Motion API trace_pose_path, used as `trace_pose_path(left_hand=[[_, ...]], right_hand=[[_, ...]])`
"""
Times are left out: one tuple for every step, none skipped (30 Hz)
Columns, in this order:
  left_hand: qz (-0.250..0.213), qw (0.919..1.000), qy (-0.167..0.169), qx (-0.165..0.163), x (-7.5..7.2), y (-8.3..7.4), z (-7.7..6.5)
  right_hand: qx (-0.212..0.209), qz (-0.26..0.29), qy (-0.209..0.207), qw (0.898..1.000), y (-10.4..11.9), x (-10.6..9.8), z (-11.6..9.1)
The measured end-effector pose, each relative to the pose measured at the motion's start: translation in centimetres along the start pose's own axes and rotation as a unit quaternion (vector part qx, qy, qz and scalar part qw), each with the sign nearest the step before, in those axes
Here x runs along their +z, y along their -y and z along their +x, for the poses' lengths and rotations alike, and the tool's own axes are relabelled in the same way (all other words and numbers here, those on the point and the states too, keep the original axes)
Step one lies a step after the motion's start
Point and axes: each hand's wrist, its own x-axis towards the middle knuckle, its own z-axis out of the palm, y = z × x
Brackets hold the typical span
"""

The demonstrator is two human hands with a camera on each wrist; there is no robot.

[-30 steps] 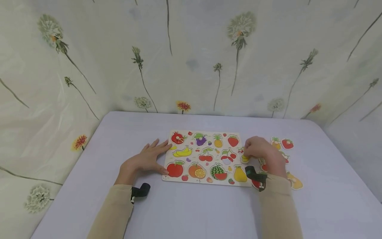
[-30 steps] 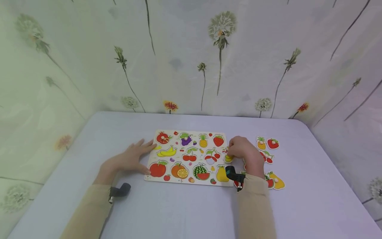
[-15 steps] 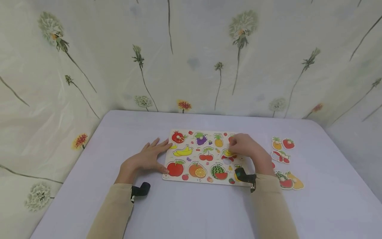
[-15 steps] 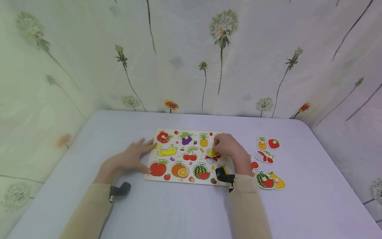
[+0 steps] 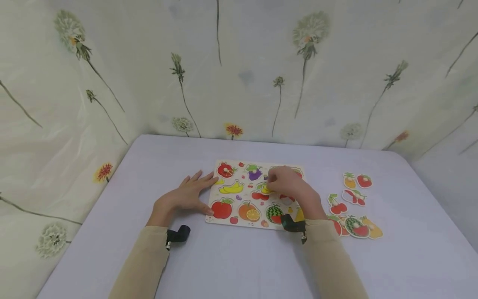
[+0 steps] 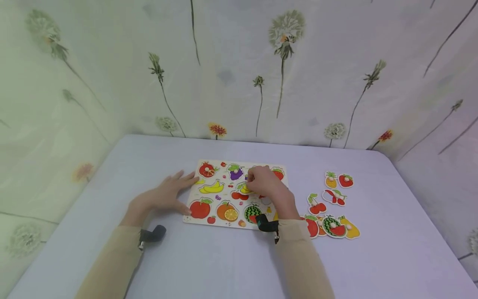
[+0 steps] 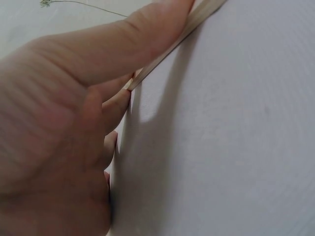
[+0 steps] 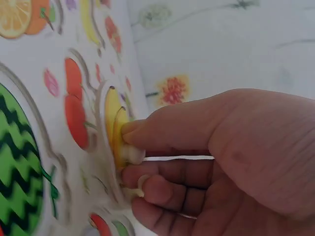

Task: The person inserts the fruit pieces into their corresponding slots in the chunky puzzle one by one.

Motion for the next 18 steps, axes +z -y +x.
trace_pose_path(left_hand=[[0.0,1.0,0.0,-0.001,0.0,0.0,0.0],[0.0,1.0,0.0,-0.001,0.0,-0.1,0.0],[0.002,1.0,0.001,-0.003,0.0,-0.1,0.1],[0.002,1.0,0.002,-0.006,-0.1,-0.1,0.1],[0.003,1.0,0.003,-0.008,-0.1,-0.1,0.1],[0.004,1.0,0.003,-0.008,-0.1,-0.1,0.1],[0.004,1.0,0.003,-0.007,-0.1,-0.1,0.1],[0.005,1.0,0.004,-0.007,-0.1,-0.1,0.1],[0.004,0.9999,0.006,-0.008,-0.1,-0.2,0.1],[0.004,0.9999,0.006,-0.008,-0.1,-0.2,0.1],[0.004,0.9999,0.007,-0.007,-0.1,-0.2,0.1],[0.002,1.0,0.007,-0.007,-0.1,-0.2,0.1],[0.001,0.9999,0.007,-0.008,-0.1,-0.2,0.1],[0.002,0.9999,0.007,-0.01,-0.1,-0.2,0.1],[0.002,0.9999,0.007,-0.012,0.0,-0.1,0.2],[0.002,0.9999,0.006,-0.012,0.0,-0.1,0.2],[0.001,0.9999,0.005,-0.012,0.0,0.0,0.2],[-0.001,0.9999,0.004,-0.013,0.0,0.0,0.2]], right_hand=[[0.002,0.005,0.001,1.0,0.4,0.3,0.1],[0.003,0.009,0.001,1.0,0.8,0.6,0.2],[0.005,0.015,0.0,1.0,1.2,0.9,0.3],[0.006,0.017,-0.001,1.0,1.6,1.2,0.3],[0.006,0.021,-0.002,1.0,1.9,1.5,0.4],[0.007,0.024,-0.005,1.0,2.2,1.8,0.5],[0.007,0.03,-0.008,0.999,2.5,2.0,0.5],[0.007,0.035,-0.011,0.999,2.7,2.2,0.6],[0.006,0.041,-0.013,0.999,2.9,2.4,0.6],[0.004,0.041,-0.016,0.999,3.1,2.6,0.7],[0.001,0.043,-0.018,0.999,3.2,2.7,0.7],[-0.001,0.044,-0.02,0.999,3.4,2.9,0.7],[-0.005,0.042,-0.021,0.999,3.6,3.0,0.8],[-0.01,0.039,-0.023,0.999,3.7,3.2,0.8],[-0.016,0.035,-0.026,0.999,3.9,3.3,0.8],[-0.019,0.031,-0.029,0.999,4.1,3.4,0.9],[-0.02,0.029,-0.03,0.999,4.2,3.6,0.9],[-0.021,0.026,-0.032,0.999,4.4,3.7,1.0]])
